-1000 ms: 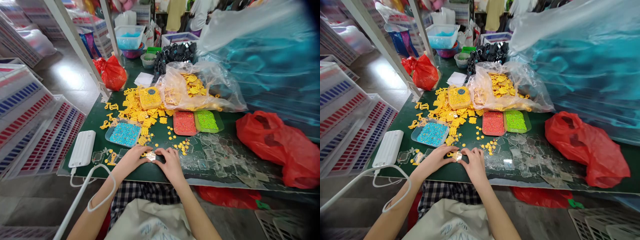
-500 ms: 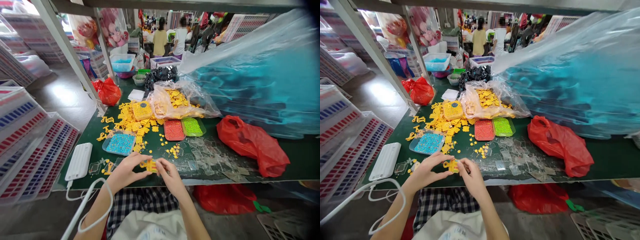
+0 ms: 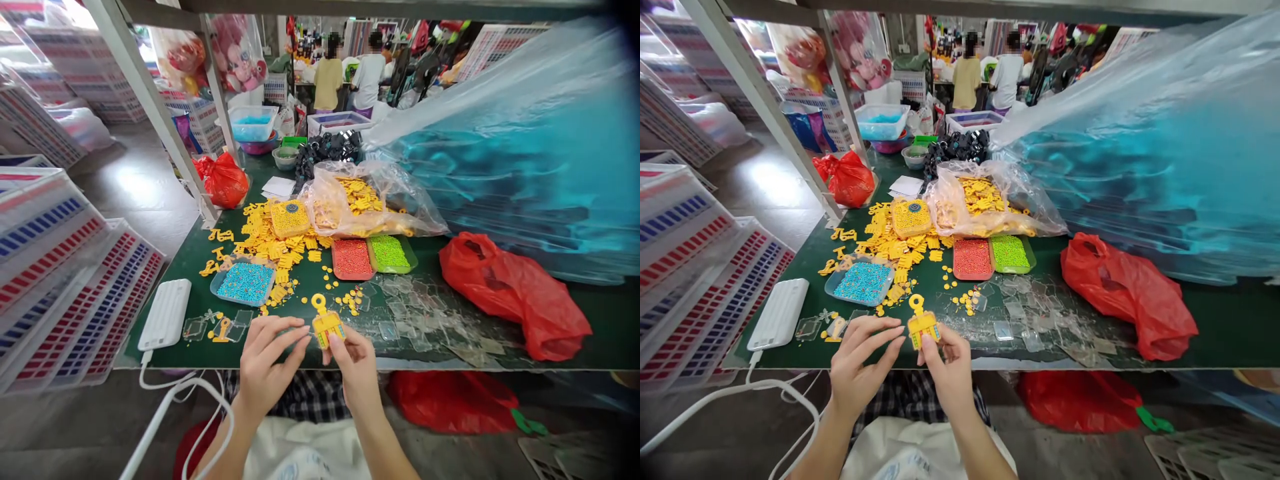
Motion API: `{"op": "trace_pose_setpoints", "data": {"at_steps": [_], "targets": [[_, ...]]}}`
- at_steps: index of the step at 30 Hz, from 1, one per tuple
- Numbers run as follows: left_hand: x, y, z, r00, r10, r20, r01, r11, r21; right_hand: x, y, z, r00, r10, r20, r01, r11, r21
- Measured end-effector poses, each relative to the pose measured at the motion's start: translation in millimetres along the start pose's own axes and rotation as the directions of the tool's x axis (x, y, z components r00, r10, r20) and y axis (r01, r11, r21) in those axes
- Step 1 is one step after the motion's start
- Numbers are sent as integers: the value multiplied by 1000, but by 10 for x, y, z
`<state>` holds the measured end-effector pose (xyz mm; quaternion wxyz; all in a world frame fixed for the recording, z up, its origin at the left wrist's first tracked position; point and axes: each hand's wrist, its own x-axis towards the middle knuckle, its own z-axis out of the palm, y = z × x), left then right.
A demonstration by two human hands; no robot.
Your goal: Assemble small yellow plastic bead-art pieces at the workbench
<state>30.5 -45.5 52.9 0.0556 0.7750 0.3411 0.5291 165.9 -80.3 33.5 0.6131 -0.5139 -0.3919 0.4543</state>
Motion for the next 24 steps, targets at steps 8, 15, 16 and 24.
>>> {"op": "trace_pose_setpoints", "data": {"at_steps": [8,15,16,24], "targets": [[58,91,-58,998,66,2,-66,995,74,-82,-1,33,998,-68,-13,67,997,-41],[61,90,-116,995,87,39,-91,988,123,-158,44,41,992,-129,-6,126,979,-158],[67,94,-129,995,88,47,-94,987,130,-167,56,37,989,-147,-8,143,971,-190],[124,115,-232,990,58,130,-79,984,162,-183,8,-18,949,-313,46,301,851,-431]]}}
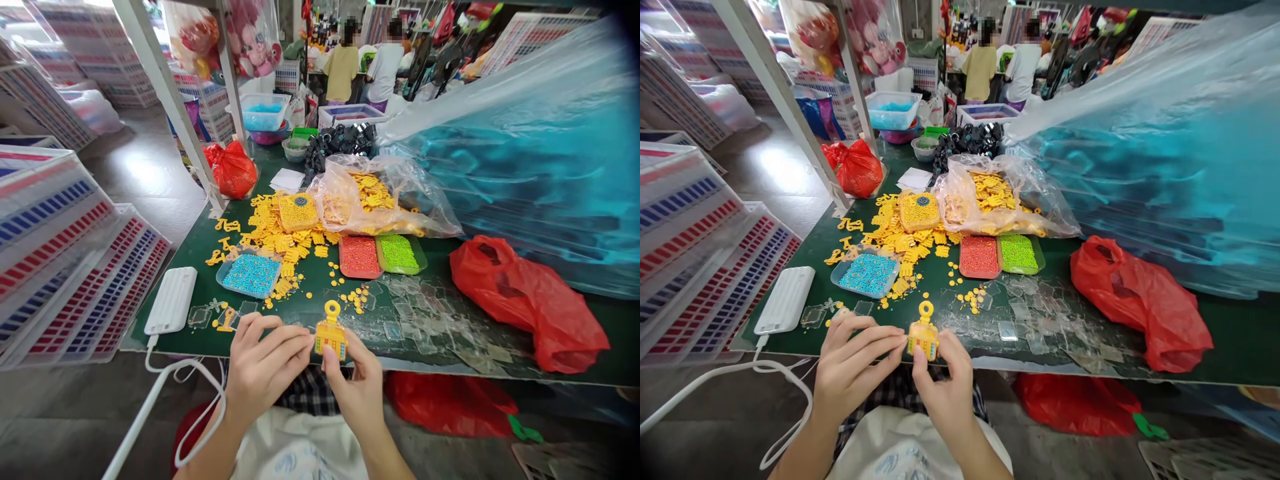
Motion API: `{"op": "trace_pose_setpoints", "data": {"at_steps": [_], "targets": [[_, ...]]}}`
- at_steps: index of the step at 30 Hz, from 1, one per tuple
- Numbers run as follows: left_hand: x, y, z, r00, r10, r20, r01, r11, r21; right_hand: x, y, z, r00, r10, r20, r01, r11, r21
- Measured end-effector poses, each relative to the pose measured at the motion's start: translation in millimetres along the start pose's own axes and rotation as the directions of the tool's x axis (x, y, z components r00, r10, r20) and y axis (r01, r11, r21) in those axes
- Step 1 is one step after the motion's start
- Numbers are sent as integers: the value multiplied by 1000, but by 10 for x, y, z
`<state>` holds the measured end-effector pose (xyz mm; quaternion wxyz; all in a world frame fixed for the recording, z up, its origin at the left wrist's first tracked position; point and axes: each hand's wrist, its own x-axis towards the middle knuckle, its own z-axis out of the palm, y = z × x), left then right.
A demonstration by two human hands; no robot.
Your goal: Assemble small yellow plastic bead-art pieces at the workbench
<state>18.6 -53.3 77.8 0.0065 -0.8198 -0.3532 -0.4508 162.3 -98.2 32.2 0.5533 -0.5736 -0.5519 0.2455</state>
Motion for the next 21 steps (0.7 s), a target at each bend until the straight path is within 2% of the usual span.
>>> {"op": "trace_pose_setpoints", "data": {"at_steps": [11,21], "targets": [[24,-34,9,999,-41,9,42,998,-35,40,-73,-51,995,-28,98,29,999,-17],[0,-28,25,998,-65,14,66,997,-32,28,-67,-48,995,-38,96,43,998,-46]]}}
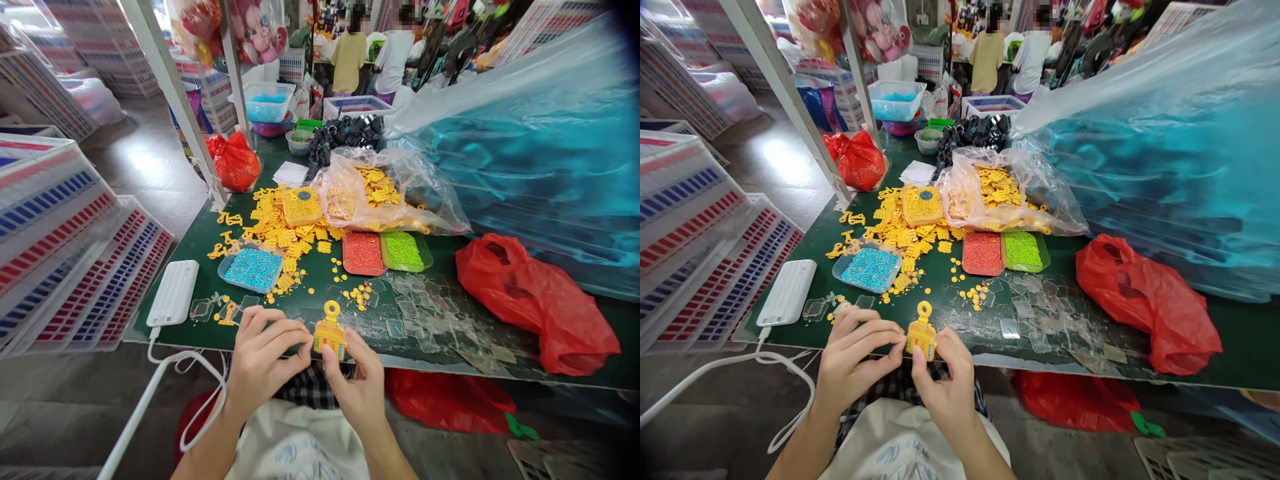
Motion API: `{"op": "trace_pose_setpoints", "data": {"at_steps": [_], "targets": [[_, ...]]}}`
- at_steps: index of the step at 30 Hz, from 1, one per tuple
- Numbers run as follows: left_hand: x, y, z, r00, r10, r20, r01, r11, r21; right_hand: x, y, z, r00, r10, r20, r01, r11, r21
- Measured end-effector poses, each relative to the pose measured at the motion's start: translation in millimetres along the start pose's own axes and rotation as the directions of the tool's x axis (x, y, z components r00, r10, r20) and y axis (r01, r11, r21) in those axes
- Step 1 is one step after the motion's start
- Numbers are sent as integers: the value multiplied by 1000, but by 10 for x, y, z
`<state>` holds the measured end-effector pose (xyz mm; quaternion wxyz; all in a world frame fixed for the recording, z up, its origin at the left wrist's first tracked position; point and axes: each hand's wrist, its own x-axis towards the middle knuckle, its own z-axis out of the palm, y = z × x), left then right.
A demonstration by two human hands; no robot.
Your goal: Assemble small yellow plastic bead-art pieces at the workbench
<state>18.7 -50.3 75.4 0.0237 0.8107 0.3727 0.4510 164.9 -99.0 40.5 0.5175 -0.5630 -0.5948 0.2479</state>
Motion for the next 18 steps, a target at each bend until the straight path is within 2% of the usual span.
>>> {"op": "trace_pose_setpoints", "data": {"at_steps": [9,13,16,18], "targets": [[-20,27,20,1000,2,4,-2,999,34,2,29,18,998,-60,-29,60,998,-12],[-34,-27,22,1000,4,1,-4,998,62,-8,15,17,996,-87,-36,88,996,17],[-17,-133,-37,998,-34,-60,43,988,150,-56,21,15,998,-50,-33,51,998,37],[4,-192,-86,997,-50,-61,58,988,142,-100,41,24,1000,21,-12,-19,996,85]]}}
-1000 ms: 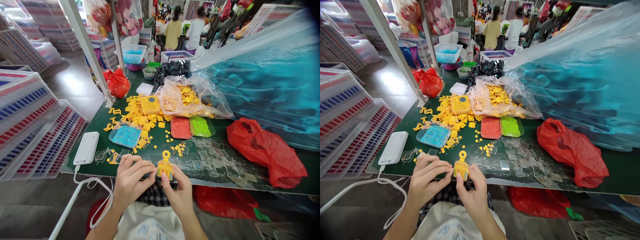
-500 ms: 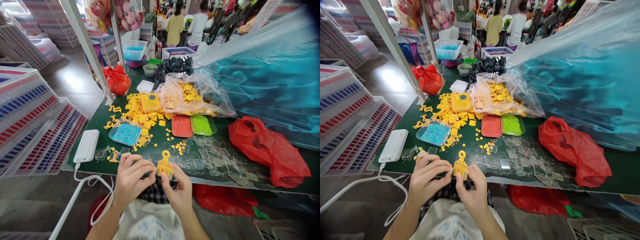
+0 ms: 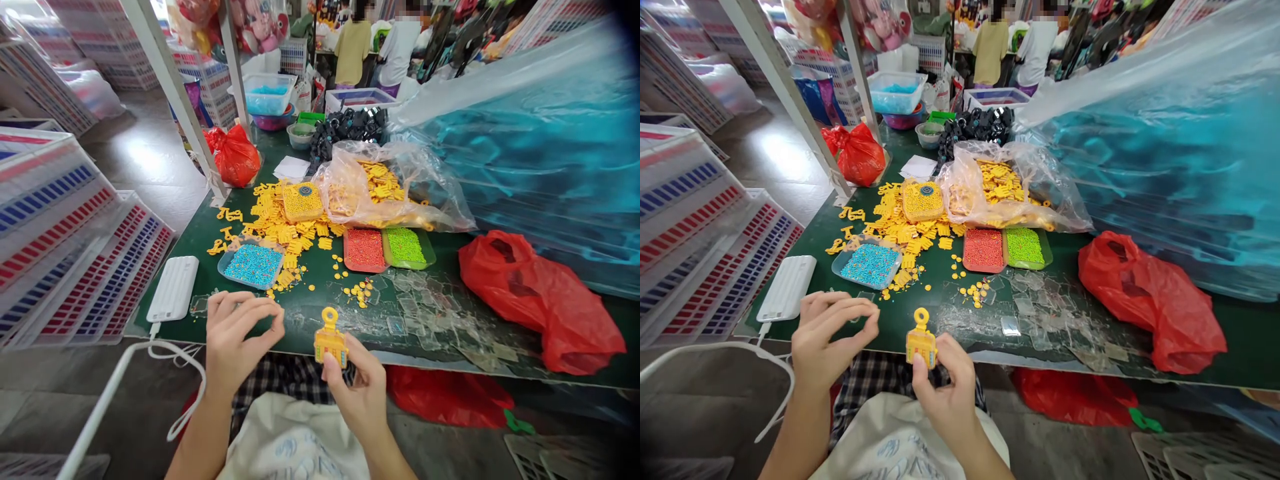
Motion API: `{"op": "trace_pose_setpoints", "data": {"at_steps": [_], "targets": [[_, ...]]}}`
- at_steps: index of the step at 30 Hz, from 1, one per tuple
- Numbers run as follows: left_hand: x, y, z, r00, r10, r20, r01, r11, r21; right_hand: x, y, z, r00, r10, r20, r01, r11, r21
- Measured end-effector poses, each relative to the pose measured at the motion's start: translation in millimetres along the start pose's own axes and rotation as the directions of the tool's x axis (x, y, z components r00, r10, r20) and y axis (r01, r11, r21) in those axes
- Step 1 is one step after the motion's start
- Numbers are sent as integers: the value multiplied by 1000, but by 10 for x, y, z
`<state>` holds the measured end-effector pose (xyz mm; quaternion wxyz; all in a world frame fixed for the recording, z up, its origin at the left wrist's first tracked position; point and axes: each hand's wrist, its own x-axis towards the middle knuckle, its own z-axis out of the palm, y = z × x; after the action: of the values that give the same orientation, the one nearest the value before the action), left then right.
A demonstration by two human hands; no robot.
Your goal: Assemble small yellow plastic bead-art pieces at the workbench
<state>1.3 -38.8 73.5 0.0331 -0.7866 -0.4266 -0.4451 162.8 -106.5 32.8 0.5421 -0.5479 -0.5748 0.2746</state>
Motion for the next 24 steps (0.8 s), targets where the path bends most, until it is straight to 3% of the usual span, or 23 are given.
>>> {"op": "trace_pose_setpoints", "data": {"at_steps": [4,8,17,24], "targets": [[17,-5,-22,989,76,124,-47,974,-221,-57,56,30,991,133,10,-133,982,136],[-25,62,32,990,63,125,-12,928,-372,-51,69,48,983,183,21,-183,960,213],[-85,67,84,992,69,105,-11,880,-474,-57,55,68,975,220,30,-219,933,286],[-145,25,195,984,-24,175,124,798,-589,-37,122,90,951,289,113,-310,865,394]]}}
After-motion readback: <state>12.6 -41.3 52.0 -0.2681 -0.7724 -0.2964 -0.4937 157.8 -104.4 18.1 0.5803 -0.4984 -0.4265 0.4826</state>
